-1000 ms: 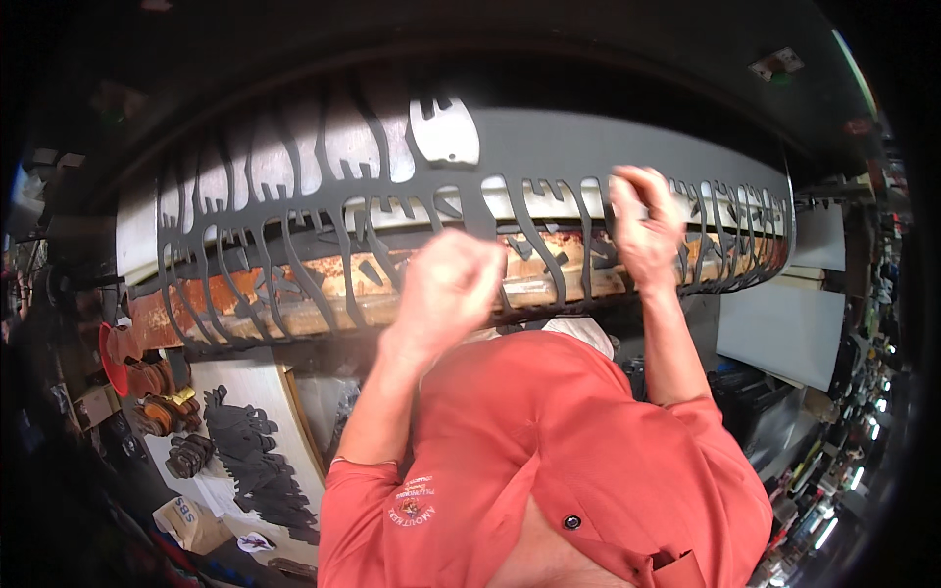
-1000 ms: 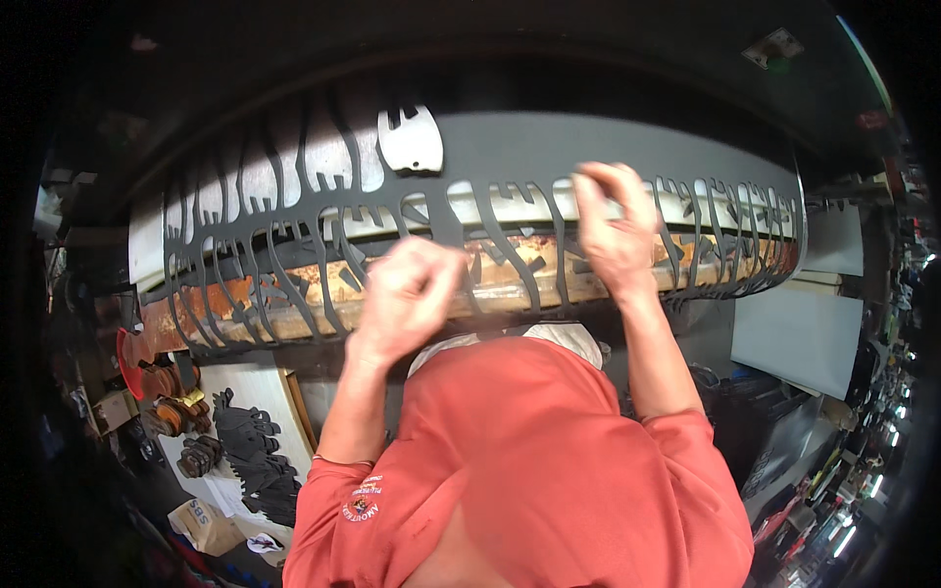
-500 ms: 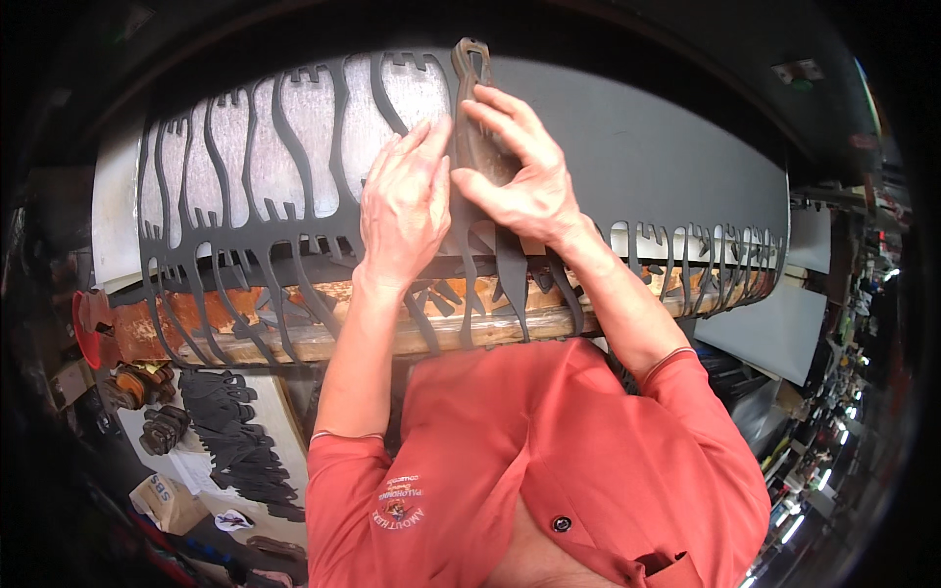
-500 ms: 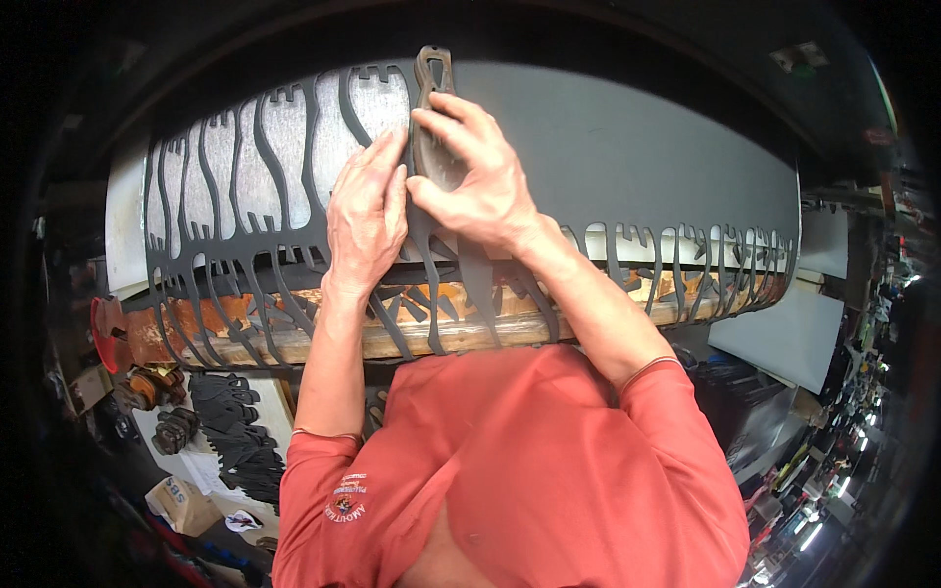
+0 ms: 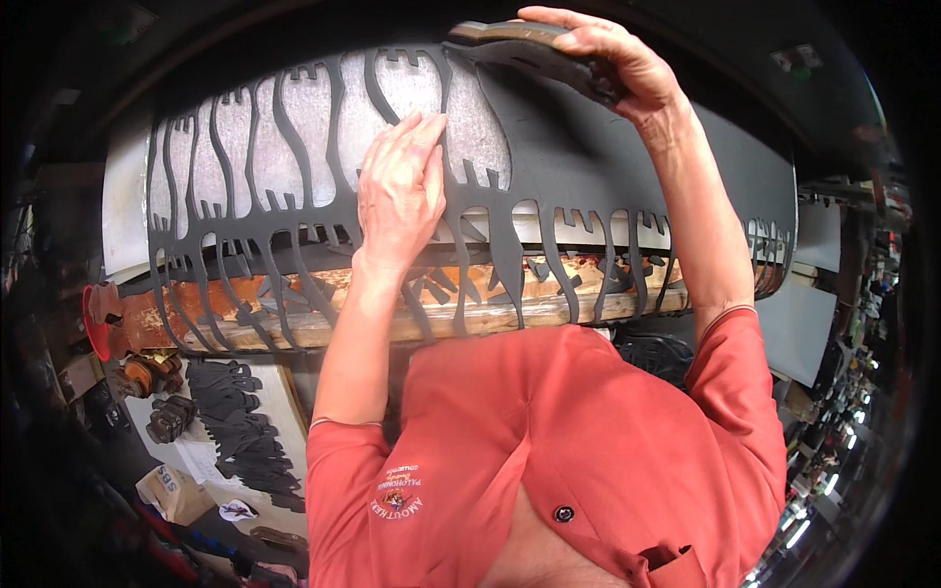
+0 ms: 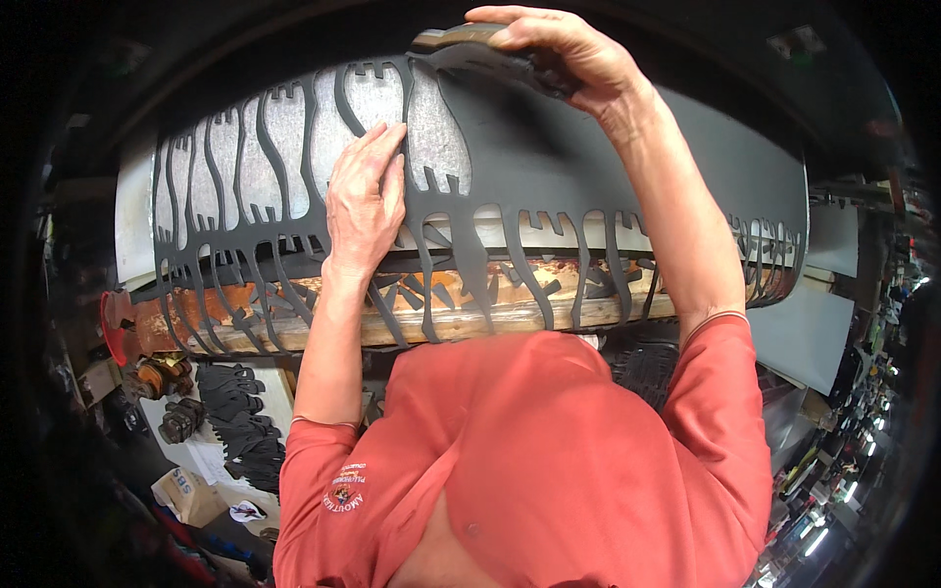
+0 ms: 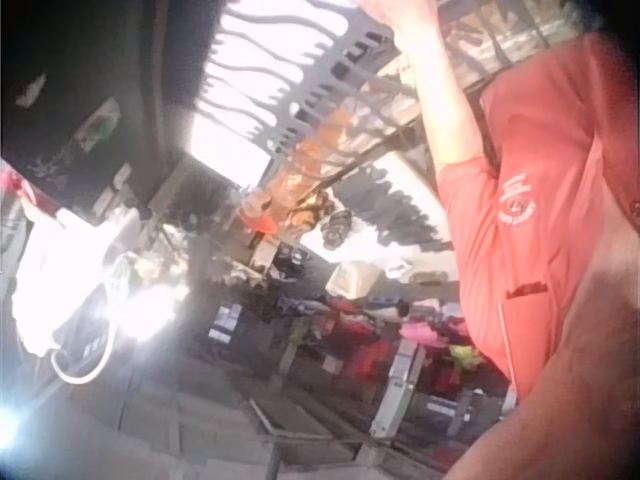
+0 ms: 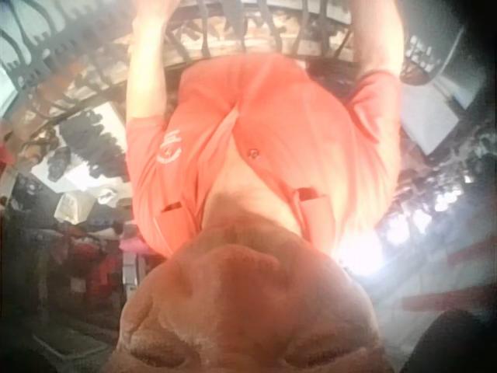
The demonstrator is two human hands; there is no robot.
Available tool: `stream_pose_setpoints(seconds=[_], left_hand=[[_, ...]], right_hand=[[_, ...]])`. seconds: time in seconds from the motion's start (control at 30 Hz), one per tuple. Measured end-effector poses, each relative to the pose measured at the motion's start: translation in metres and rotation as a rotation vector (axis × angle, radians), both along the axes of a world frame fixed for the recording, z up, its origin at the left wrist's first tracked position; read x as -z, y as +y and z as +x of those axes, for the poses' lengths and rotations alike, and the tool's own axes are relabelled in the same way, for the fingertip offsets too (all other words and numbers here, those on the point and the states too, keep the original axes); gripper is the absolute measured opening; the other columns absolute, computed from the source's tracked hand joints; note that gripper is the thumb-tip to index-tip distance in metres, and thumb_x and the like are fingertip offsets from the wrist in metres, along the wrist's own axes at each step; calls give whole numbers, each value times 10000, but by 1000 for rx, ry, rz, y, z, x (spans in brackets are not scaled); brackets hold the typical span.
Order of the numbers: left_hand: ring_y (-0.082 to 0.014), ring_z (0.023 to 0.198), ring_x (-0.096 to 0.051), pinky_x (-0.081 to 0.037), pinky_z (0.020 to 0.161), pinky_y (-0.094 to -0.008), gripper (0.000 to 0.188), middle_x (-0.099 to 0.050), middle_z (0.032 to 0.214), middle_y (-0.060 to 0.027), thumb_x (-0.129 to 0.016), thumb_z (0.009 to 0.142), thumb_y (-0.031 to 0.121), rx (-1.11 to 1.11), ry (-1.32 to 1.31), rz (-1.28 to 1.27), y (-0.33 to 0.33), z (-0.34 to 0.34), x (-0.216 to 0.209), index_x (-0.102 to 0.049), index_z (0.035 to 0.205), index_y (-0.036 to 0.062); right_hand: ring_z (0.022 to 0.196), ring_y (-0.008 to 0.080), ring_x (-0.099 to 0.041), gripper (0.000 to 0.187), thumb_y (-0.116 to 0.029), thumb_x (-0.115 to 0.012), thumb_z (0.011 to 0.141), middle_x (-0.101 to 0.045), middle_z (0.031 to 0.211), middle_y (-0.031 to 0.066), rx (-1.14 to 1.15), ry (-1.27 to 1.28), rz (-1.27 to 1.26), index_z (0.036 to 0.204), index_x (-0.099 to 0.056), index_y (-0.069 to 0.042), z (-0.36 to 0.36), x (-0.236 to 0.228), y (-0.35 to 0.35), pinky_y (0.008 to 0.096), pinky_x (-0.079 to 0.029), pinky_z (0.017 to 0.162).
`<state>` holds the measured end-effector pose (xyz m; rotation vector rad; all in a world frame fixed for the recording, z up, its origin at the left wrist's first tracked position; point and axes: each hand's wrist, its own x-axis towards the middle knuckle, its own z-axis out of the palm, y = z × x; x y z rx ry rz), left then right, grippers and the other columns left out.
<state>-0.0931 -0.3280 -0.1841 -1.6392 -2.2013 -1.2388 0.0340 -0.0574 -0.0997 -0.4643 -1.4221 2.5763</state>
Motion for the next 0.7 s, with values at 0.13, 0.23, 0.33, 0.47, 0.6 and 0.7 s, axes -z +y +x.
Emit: stream_pose_setpoints(seconds=[0.13, 0.23, 0.33, 0.47, 0.6, 0.7], left_hand=[[-412, 1289, -655, -469, 1142, -522, 387, -731, 1292, -208, -699, 947, 28, -42, 12, -57, 6, 7, -8, -680, 1333, 2], [-441, 1359, -604, -438, 1189, -531, 421, -667, 1406, -256, -708, 968, 83, -25, 72, -49, 19, 16, -18, -655, 1369, -36], [-450, 1407, -570, -441, 1206, -472, 544, -629, 1444, -308, -745, 998, 197, 115, -411, -19, 32, 35, -32, -597, 1430, -100], [-450, 1570, -343, -355, 1256, -459, 1030, -290, 1665, -395, -745, 980, 533, 285, -771, -38, 44, 84, -42, -291, 1610, -144], [-502, 1556, -345, -385, 1233, -492, 799, -269, 1670, -406, -627, 1086, 378, 231, -694, 61, 48, 112, -35, -311, 1612, -134], [-489, 1508, -435, -428, 1207, -491, 576, -426, 1598, -377, -554, 1119, 216, 176, -478, 151, 49, 110, -29, -421, 1559, -131]], right_hand=[[1253, 283, -684, 634, -150, -722, 914, -690, 1387, 225, 107, -14, -111, 1480, -555, 84, 14, 11, 11, 409, -505, 1163], [1244, 308, -705, 640, -195, -644, 957, -656, 1433, 246, 259, 3, -32, 1516, -516, 89, 28, 22, -11, 479, -538, 1152], [1261, 310, -696, 619, -181, -598, 983, -639, 1448, 255, 429, 65, -145, 1533, -485, 80, 43, 23, -50, 467, -544, 1147], [1138, 195, -699, 582, -185, -636, 1008, -694, 1319, 155, 558, 10, -102, 1527, -504, 42, 56, 15, -103, 322, -557, 1005], [1030, 115, -675, 648, -196, -713, 991, -715, 1208, 88, 655, 6, -152, 1547, -483, 47, 57, 9, -131, 242, -541, 875], [1020, 107, -659, 662, -172, -709, 990, -709, 1175, 69, 656, 6, -178, 1561, -464, 56, 55, 8, -136, 239, -530, 873]])
